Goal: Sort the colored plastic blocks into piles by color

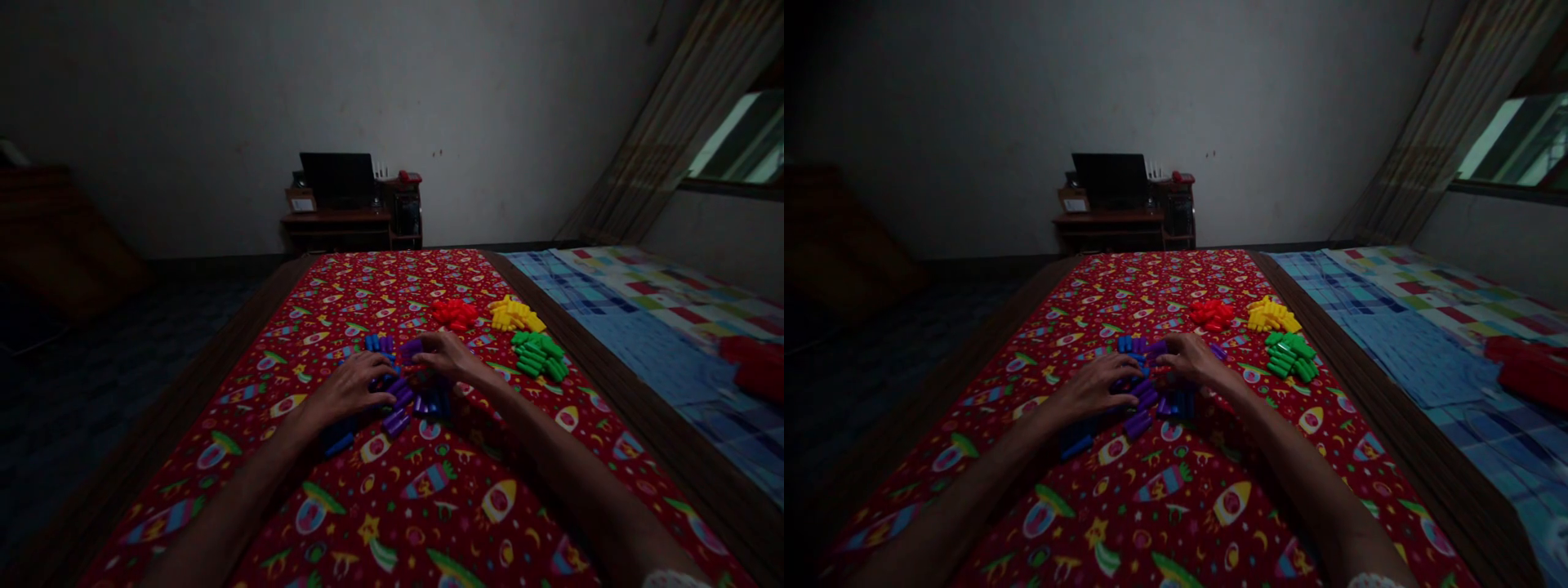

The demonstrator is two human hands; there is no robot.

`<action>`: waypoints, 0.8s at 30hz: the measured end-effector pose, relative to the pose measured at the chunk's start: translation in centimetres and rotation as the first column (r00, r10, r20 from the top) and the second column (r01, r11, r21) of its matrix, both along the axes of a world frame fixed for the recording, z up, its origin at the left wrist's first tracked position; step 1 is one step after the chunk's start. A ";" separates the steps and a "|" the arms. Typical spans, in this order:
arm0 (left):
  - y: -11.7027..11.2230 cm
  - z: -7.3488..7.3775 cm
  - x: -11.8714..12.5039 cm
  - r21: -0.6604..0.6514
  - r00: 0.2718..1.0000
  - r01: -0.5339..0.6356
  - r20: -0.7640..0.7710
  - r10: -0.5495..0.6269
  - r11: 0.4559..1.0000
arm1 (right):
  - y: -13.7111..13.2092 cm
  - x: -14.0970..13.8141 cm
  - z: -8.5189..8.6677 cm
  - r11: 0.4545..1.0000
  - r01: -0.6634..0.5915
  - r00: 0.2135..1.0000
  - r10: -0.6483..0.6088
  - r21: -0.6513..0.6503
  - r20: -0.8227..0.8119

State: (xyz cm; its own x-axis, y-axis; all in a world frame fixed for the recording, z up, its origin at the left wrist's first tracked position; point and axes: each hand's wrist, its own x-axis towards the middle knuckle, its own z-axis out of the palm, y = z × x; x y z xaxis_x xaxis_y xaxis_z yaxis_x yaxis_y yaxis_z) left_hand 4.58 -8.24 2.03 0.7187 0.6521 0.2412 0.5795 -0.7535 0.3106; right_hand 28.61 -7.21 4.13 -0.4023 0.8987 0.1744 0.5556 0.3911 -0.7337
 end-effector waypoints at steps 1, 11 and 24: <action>-0.1 -0.1 0.0 0.018 1.000 0.008 -0.020 -0.008 1.000 | 0.3 0.9 0.3 0.999 0.032 0.999 -0.033 0.014 0.040; 0.0 0.2 0.6 -0.111 0.990 -0.022 0.138 0.037 0.994 | 1.5 10.6 2.0 0.971 0.216 0.928 -0.172 -0.103 0.331; -1.6 2.3 2.4 -0.193 0.914 -0.205 0.313 0.258 0.960 | -2.2 3.6 3.6 0.993 -0.080 0.984 0.064 0.091 0.169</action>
State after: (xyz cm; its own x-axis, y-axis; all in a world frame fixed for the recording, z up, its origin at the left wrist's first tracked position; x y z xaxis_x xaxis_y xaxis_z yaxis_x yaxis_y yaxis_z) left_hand 7.00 -9.80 4.28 0.4385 0.8384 0.3236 0.5755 -0.5385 0.6155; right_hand 32.25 -9.41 7.70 -0.4959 0.8485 0.1846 0.6339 0.4990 -0.5909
